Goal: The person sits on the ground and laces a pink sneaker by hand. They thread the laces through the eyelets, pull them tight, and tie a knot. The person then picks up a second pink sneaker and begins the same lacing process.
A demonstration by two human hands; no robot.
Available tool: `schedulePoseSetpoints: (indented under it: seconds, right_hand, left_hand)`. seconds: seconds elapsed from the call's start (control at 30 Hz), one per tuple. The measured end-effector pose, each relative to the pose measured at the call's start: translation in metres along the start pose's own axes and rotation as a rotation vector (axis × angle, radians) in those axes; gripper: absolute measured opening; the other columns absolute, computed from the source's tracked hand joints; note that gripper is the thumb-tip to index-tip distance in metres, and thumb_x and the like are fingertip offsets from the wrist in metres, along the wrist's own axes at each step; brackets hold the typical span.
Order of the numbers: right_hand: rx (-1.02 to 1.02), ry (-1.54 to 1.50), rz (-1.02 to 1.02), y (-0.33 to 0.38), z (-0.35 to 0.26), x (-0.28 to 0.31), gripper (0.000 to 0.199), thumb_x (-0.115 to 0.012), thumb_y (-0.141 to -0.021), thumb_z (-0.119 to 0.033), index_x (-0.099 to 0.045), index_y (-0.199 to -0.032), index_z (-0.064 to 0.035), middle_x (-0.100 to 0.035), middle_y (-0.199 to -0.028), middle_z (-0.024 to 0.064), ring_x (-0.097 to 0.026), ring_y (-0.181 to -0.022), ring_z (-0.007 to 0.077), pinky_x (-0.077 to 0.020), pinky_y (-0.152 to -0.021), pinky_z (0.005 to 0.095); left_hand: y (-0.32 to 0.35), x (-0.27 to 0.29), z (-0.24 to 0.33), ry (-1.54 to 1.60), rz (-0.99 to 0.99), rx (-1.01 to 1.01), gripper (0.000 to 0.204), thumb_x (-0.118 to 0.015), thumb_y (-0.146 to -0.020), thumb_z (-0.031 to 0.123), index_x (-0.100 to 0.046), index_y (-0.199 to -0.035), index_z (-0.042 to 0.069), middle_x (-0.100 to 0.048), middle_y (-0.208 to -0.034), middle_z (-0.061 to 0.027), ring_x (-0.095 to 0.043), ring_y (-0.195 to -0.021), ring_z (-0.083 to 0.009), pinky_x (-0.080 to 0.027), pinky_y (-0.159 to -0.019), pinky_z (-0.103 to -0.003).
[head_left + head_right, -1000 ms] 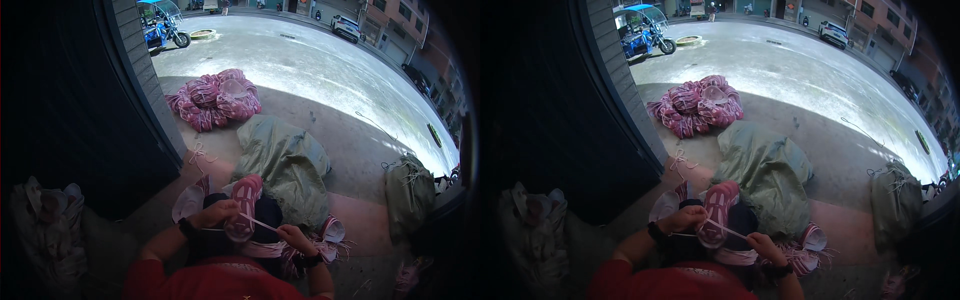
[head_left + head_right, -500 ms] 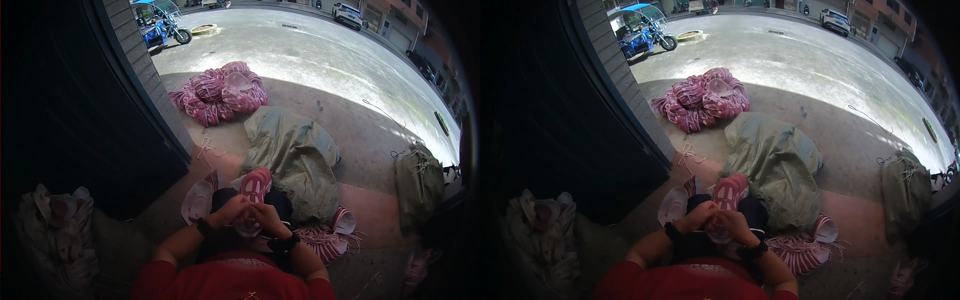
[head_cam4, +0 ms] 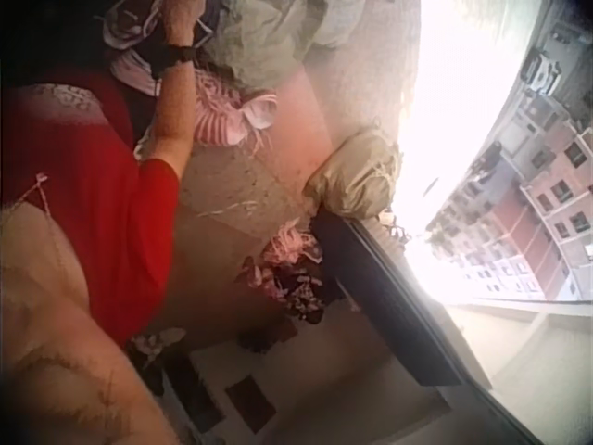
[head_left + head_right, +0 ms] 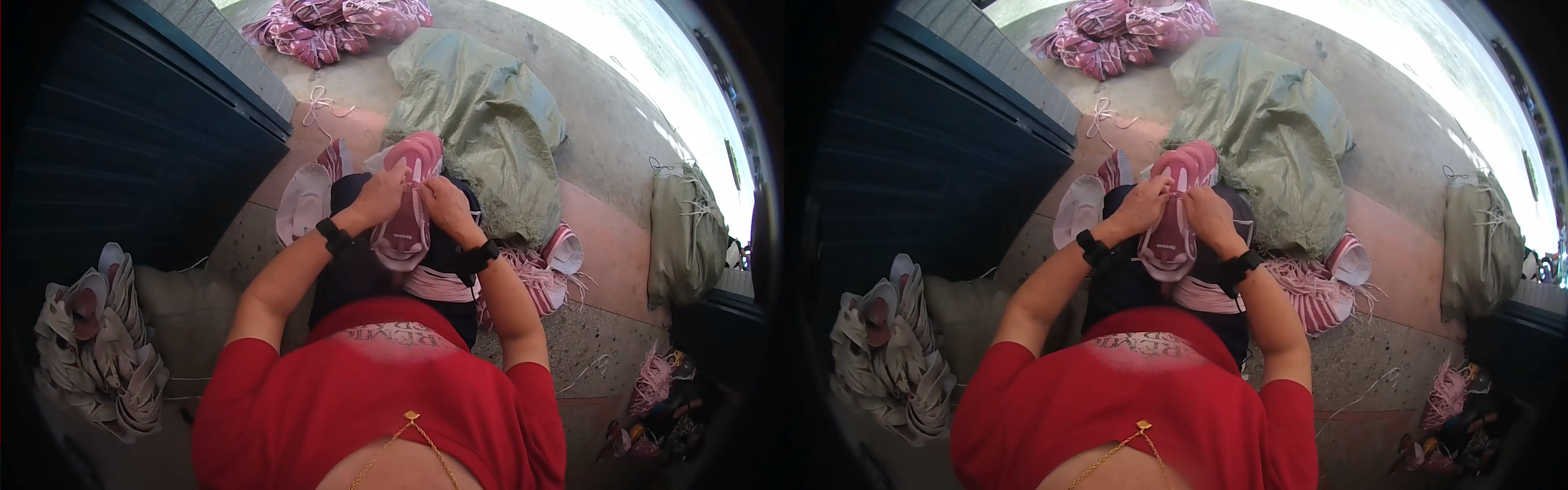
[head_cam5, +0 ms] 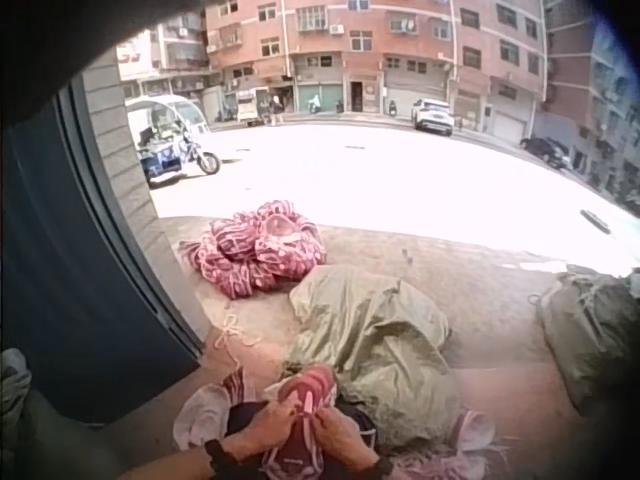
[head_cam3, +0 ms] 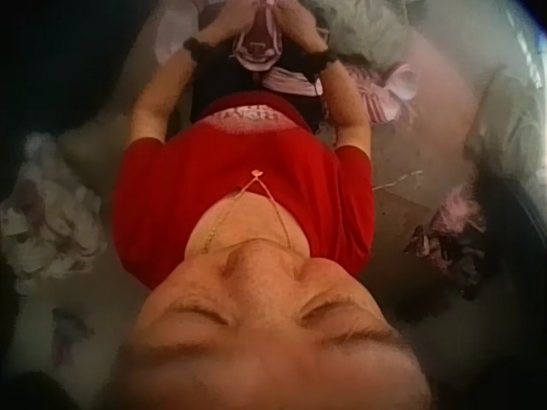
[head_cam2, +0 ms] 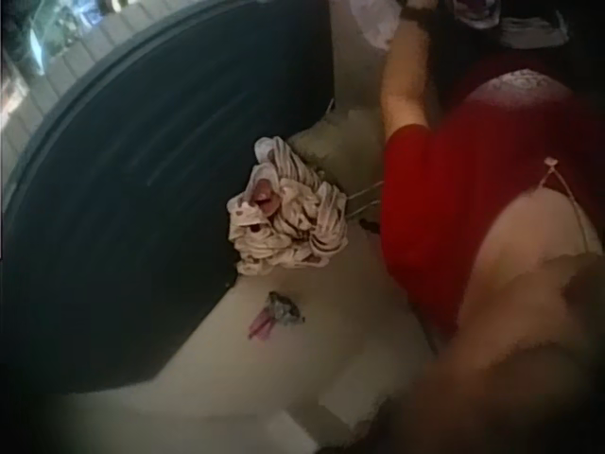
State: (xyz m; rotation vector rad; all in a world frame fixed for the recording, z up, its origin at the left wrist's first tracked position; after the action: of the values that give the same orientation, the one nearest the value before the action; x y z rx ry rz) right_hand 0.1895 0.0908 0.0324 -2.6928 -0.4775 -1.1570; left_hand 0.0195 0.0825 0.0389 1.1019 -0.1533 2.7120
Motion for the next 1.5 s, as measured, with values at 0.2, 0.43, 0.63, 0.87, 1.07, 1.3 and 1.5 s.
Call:
schedulePoseSetpoints:
  seconds: [0.2, 0.43, 0.63, 0.87, 1.07, 1.3, 1.5]
  right_hand:
    - [0.041, 0.103, -0.077, -0.016, 0.006, -0.015, 0.026, -0.051, -0.086, -0.022, -0.063, -0.079, -0.0009, -0.063, -0.080, 0.0195, -0.061, -0.073, 0.0389, -0.0484, -0.067, 0.0469]
    - [-0.404, -0.792, -0.300, -0.026, 0.019, -0.027, 0.018, -0.059, -0.081, -0.013, -0.068, -0.085, 0.0017, -0.064, -0.072, 0.0201, -0.064, -0.064, 0.0290, -0.0460, -0.058, 0.0381]
    - [-0.084, -0.445, -0.052, -0.003, 0.018, -0.022, 0.017, -0.059, -0.080, -0.010, -0.069, -0.091, -0.0010, -0.067, -0.079, 0.0175, -0.066, -0.070, 0.0230, -0.0491, -0.063, 0.0340]
    - [-0.188, -0.460, -0.112, -0.017, 0.014, -0.026, 0.016, -0.061, -0.078, -0.010, -0.068, -0.088, -0.0016, -0.067, -0.078, 0.0161, -0.066, -0.072, 0.0224, -0.0499, -0.067, 0.0320]
    - [-0.073, -0.340, -0.002, -0.014, 0.000, -0.027, 0.014, -0.063, -0.078, -0.014, -0.067, -0.085, -0.0034, -0.066, -0.081, 0.0186, -0.065, -0.079, 0.0316, -0.0494, -0.070, 0.0393]
    - [0.051, -0.066, -0.050, -0.008, -0.013, -0.012, 0.020, -0.054, -0.082, -0.014, -0.057, -0.099, -0.0047, -0.059, -0.095, 0.0188, -0.059, -0.090, 0.0386, -0.0465, -0.073, 0.0470]
    - [-0.168, -0.312, -0.271, 0.043, 0.034, 0.077, 0.030, -0.067, -0.079, -0.026, -0.065, -0.092, 0.0010, -0.062, -0.074, 0.0092, -0.060, -0.072, 0.0207, -0.0458, -0.064, 0.0332]
  left_hand:
    - [0.003, -0.002, -0.004, -0.006, 0.035, -0.042, 0.027, -0.053, -0.084, 0.004, -0.051, -0.111, 0.003, -0.063, -0.089, -0.0174, -0.059, -0.087, -0.0365, -0.046, -0.078, -0.044]
    - [0.005, 0.003, -0.002, -0.012, 0.018, -0.007, 0.029, -0.049, -0.085, 0.002, -0.050, -0.114, 0.002, -0.062, -0.087, -0.0188, -0.059, -0.087, -0.0368, -0.046, -0.077, -0.043]
    - [0.004, 0.007, -0.004, 0.006, -0.029, -0.039, 0.034, -0.048, -0.085, 0.001, -0.048, -0.119, 0.001, -0.061, -0.087, -0.0191, -0.059, -0.087, -0.0357, -0.047, -0.077, -0.042]
    - [0.003, 0.007, -0.002, -0.059, -0.054, -0.029, 0.041, -0.048, -0.083, -0.001, -0.046, -0.123, 0.001, -0.060, -0.089, -0.0212, -0.058, -0.086, -0.0373, -0.047, -0.075, -0.042]
    - [-0.003, 0.006, -0.003, -0.162, -0.056, -0.196, 0.045, -0.053, -0.080, 0.000, -0.043, -0.124, 0.001, -0.060, -0.089, -0.0242, -0.057, -0.088, -0.0420, -0.047, -0.074, -0.047]
    - [-0.015, 0.012, -0.004, -0.152, -0.221, -0.230, 0.036, -0.054, -0.075, 0.001, -0.045, -0.110, 0.000, -0.059, -0.087, -0.0248, -0.057, -0.085, -0.0432, -0.047, -0.075, -0.048]
    - [0.026, 0.220, -0.059, -0.830, 0.231, -0.012, 0.011, -0.053, -0.073, 0.011, -0.058, -0.070, 0.002, -0.059, -0.076, -0.0182, -0.055, -0.080, -0.0365, -0.045, -0.076, -0.045]
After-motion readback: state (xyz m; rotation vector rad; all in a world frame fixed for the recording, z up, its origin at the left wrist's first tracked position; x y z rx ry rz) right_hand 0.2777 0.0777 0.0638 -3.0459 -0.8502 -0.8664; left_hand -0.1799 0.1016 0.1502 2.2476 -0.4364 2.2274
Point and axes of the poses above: each hand's wrist, its own y-axis away from the middle knuckle, its own x-axis out of the back of the hand, z = x × y, the point moved 1 cm from there along -y, towards the middle knuckle
